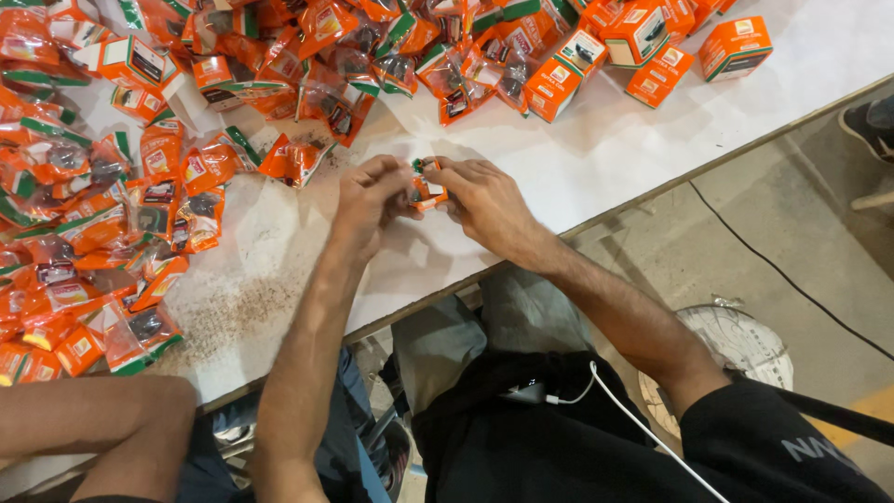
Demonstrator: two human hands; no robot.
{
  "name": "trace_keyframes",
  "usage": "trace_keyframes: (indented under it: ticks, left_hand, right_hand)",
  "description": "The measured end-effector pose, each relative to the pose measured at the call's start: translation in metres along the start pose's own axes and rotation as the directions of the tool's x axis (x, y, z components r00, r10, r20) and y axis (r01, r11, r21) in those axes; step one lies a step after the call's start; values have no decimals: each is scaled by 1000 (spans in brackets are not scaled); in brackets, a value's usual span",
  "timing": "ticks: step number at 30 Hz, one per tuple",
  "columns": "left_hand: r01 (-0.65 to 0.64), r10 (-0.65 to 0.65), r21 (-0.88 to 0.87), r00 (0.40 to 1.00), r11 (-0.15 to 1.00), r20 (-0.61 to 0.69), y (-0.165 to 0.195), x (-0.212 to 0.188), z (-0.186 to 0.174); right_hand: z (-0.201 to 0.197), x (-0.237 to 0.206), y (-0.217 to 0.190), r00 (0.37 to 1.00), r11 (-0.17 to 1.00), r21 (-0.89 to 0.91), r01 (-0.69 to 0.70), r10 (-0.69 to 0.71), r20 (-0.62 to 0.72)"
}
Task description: The person picks small orange blister packs from a pile on the table and places them into small orange cardboard boxes, folding the box flaps closed and setting finished boxes with the pile. The person repeats this packing cycle continuously with both hands.
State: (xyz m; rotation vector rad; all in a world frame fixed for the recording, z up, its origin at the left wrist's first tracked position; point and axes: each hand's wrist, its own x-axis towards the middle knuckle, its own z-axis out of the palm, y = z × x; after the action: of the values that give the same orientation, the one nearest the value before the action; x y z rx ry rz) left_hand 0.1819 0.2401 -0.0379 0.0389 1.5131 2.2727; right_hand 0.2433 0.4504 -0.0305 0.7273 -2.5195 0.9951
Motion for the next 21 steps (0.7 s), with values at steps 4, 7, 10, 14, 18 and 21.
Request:
trace_keyframes:
  ticks: [4, 7, 10, 14, 18, 21]
  left_hand:
    - [-148, 161, 423, 987, 894, 4, -9, 7, 6]
    - [-397, 466, 724, 877, 565, 117, -14, -4, 12]
    - [-618, 573, 674, 746, 404, 341, -10, -22, 12]
    - [-702, 583, 684, 645, 196, 495, -2, -33, 14]
    - [-629, 566, 621, 753, 468, 336, -5, -28, 17]
    - [-742, 613, 628, 615, 235, 497, -10, -27, 13]
  right_hand:
    - [-2, 0, -2, 999, 999, 9, -34, 34, 6]
    - [-3, 0, -4, 987, 989, 20, -146, 144, 65]
    - [-1, 2, -2, 981, 982, 20, -188, 188, 40]
    - [3, 2, 2, 986, 984, 72, -161, 163, -21]
    - [2, 2, 1, 981, 979, 67, -194, 193, 14]
    - [-2, 3, -3, 983, 982, 54, -181, 181, -3]
